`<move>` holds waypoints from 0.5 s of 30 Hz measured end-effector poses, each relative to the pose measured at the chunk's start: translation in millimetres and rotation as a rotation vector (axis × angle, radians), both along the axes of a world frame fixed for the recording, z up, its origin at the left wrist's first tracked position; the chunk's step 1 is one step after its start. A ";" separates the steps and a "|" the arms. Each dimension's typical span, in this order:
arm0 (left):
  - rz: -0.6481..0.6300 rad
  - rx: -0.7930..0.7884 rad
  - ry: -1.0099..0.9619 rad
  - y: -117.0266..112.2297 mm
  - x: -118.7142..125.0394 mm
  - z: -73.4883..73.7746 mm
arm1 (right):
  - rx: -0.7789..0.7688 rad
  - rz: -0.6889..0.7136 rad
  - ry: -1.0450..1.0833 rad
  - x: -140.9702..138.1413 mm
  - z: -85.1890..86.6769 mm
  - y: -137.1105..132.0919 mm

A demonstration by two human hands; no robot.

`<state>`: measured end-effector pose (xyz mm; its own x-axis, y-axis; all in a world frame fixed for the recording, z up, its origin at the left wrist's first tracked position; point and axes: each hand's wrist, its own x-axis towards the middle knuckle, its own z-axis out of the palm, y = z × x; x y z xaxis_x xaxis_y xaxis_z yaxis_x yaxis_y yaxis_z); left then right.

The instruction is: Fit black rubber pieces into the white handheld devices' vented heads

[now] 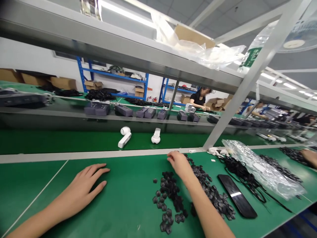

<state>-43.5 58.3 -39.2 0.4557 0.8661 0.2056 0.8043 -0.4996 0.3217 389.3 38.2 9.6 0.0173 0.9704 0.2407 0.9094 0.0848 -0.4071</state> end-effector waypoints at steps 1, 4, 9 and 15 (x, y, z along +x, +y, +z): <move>-0.005 0.003 -0.001 0.3 -0.5 -0.5 | 0.001 0.018 -0.001 -11.5 -4.5 2.2; -0.012 0.007 0.001 2.5 -1.8 -2.1 | -0.009 0.061 0.018 -33.1 -11.9 4.4; -0.014 0.015 0.005 6.8 -3.7 -7.2 | 0.029 -0.004 0.117 -4.9 0.7 -5.1; -0.012 0.030 0.014 8.1 -6.9 -11.1 | 0.037 -0.167 0.124 59.1 4.5 -8.2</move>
